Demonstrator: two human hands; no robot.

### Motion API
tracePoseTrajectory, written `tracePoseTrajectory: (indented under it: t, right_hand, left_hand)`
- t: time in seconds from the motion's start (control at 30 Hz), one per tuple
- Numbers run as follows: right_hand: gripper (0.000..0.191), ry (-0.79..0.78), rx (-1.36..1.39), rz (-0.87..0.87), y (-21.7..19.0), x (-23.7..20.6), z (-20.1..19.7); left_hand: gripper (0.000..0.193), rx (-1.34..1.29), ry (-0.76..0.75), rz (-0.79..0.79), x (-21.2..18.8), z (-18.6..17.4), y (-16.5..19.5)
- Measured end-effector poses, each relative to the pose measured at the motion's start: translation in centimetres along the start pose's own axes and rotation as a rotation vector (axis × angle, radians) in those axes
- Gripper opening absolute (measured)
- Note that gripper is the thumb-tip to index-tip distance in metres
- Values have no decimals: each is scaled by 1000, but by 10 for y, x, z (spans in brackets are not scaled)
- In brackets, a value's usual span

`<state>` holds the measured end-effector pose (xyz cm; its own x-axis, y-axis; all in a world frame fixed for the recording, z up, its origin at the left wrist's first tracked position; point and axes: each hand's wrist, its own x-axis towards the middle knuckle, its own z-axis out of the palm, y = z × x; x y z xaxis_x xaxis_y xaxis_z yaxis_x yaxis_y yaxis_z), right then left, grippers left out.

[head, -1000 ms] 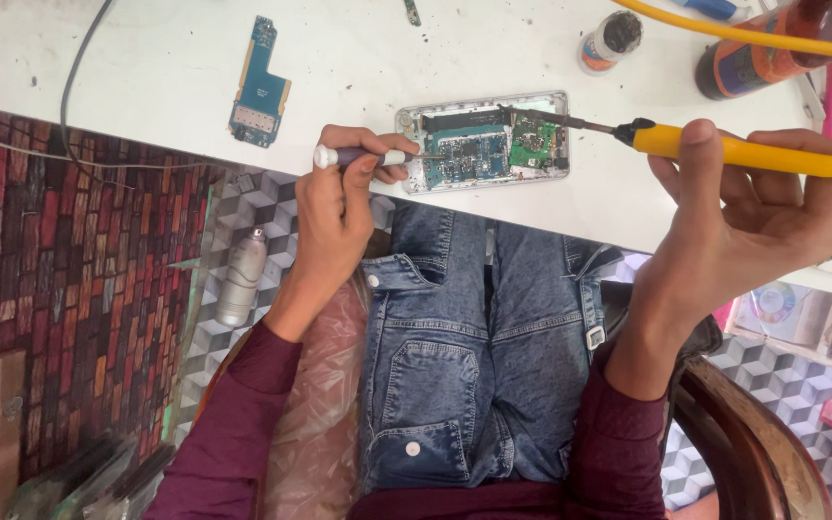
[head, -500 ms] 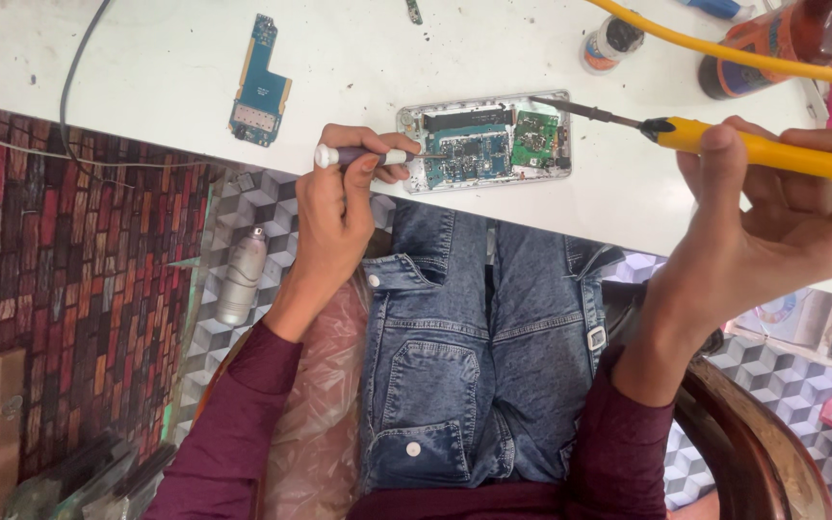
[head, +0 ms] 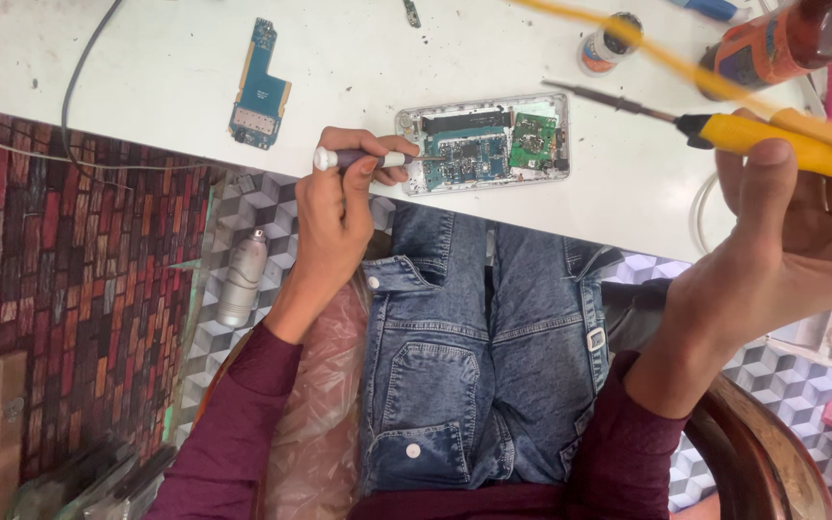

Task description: The person uses a soldering iron and a small screwdriver to work on a circuit board placed on a white table. They repeatedly apply the soldering iron to various points on the board while holding the board steady with the screwdriver. The person also briefly picks up a small container and places it back on the table.

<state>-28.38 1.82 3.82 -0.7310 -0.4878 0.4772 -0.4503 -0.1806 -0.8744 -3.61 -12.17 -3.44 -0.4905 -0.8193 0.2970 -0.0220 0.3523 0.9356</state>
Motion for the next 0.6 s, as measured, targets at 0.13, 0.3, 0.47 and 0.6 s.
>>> tracePoseTrajectory:
  t: [0.13,0.3,0.47,0.6]
  right_hand:
    - [14,-99,10,-173,6,3,-1]
    - [11,6,113,-92,9,2,-3]
    - [13,9,-61,-258,16,4,-1]
    - [18,-24,-120,-361,22,9,3]
  left_hand:
    - [12,3,4,-1,0,0,0]
    - [13,10,-1,15,0,0,0]
    - [13,-7,8,-10,-1,0,0]
    - [13,-15,11,-13,0,1,0]
